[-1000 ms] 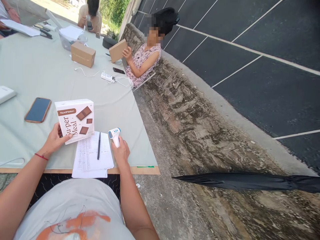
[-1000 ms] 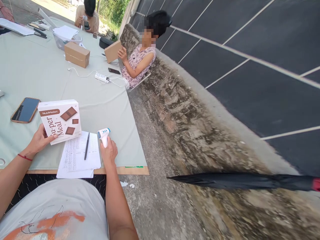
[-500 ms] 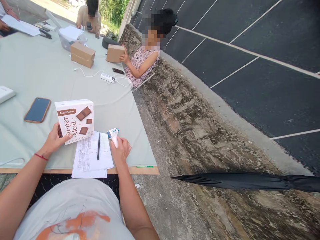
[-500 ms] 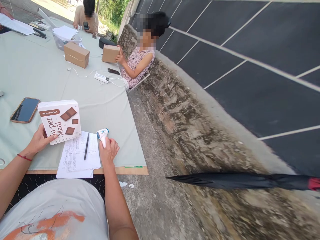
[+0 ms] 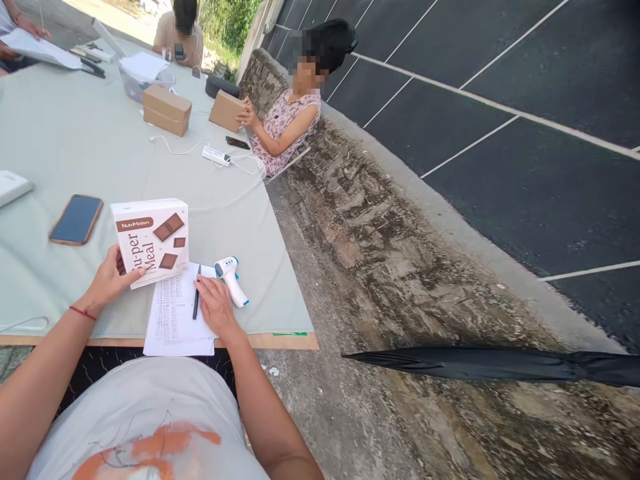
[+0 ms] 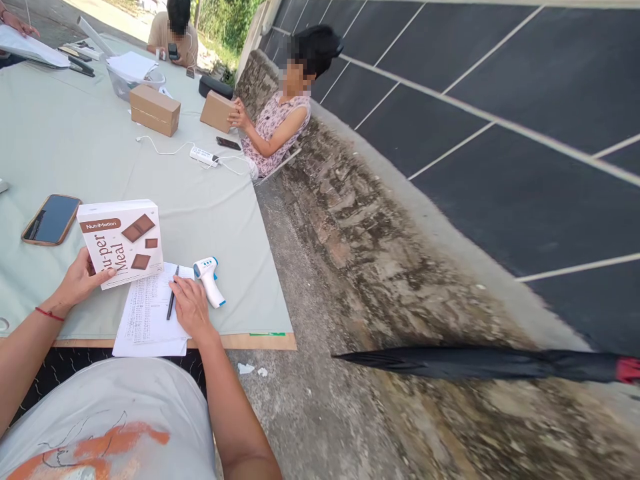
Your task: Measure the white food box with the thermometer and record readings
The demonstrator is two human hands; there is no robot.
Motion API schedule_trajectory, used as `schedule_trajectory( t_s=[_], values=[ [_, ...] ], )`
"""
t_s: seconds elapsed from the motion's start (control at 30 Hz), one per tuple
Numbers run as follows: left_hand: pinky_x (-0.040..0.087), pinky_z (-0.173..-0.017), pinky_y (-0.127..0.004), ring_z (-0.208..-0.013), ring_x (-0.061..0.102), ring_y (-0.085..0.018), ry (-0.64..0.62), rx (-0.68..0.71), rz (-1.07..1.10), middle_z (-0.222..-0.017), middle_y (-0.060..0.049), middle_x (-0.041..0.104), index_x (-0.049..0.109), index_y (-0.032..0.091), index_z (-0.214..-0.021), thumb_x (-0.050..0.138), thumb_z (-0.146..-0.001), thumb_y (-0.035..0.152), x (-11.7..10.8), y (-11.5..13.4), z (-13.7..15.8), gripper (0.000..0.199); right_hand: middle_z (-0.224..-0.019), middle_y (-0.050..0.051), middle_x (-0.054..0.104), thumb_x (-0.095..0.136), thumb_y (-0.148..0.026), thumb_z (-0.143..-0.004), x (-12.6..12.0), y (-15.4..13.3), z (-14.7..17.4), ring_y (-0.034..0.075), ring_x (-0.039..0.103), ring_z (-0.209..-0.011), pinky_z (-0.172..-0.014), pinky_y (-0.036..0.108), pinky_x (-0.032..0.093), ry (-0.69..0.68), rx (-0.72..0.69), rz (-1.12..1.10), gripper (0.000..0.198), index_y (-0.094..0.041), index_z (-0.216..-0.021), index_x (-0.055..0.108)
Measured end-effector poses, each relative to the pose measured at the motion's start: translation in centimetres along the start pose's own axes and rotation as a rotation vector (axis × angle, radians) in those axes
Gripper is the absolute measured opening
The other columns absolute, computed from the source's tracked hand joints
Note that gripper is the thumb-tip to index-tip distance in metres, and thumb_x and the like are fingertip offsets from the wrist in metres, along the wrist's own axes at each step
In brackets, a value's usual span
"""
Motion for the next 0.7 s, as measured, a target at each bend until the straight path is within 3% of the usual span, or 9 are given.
schedule_trajectory(
  t_s=[0.13,0.47,0.6,0.7],
  values=[
    [0.057,-0.094,-0.050,-0.117,0.063,-0.036,0.004,0.004,-0.012,-0.129,-0.016,0.062,0.049,0.019,-0.126,0.079,-0.067,0.057,0.0,0.4,0.0,0.077,-0.135,0.009,0.061,0.041,-0.004,-0.092,0.1,-0.4,-0.5,0.024,0.048,-0.123,-0.105,0.044,0.037,-0.069,-0.019,-0.008,0.047,-0.024,-0.128,0.064],
    [0.057,-0.093,-0.050,-0.119,0.062,-0.036,0.008,0.011,-0.012,-0.130,-0.016,0.062,0.048,0.019,-0.124,0.079,-0.066,0.059,0.0,0.2,0.1,0.077,-0.096,0.008,0.061,0.050,-0.016,-0.096,-1.4,0.4,-1.0,0.023,0.051,-0.094,-0.084,0.037,0.042,-0.106,0.057,0.031,0.020,-0.022,-0.101,0.069],
    [0.056,-0.095,-0.051,-0.121,0.061,-0.037,0.000,0.000,-0.022,-0.132,-0.016,0.061,0.047,0.019,-0.123,0.079,-0.067,0.059,0.0,0.0,0.1,0.076,-0.089,0.007,0.062,0.045,-0.023,-0.098,-2.1,0.6,-0.4,0.020,0.055,-0.085,-0.078,0.034,0.044,0.052,0.119,-0.112,0.018,-0.020,-0.098,0.063],
    [0.055,-0.096,-0.052,-0.120,0.061,-0.037,-0.010,0.000,-0.021,-0.132,-0.016,0.061,0.047,0.019,-0.124,0.079,-0.068,0.058,0.0,-0.1,0.1,0.076,-0.081,0.003,0.061,0.050,-0.033,-0.094,-2.0,1.2,0.2,0.017,0.058,-0.075,-0.073,0.031,0.048,0.270,0.289,-0.335,0.015,-0.021,-0.090,0.057]
  ],
)
Point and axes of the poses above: each hand's wrist, its own z-axis away from the middle knuckle, its own x-axis out of the palm, y = z × x, the point moved 4 cm from there along -z, towards the middle knuckle
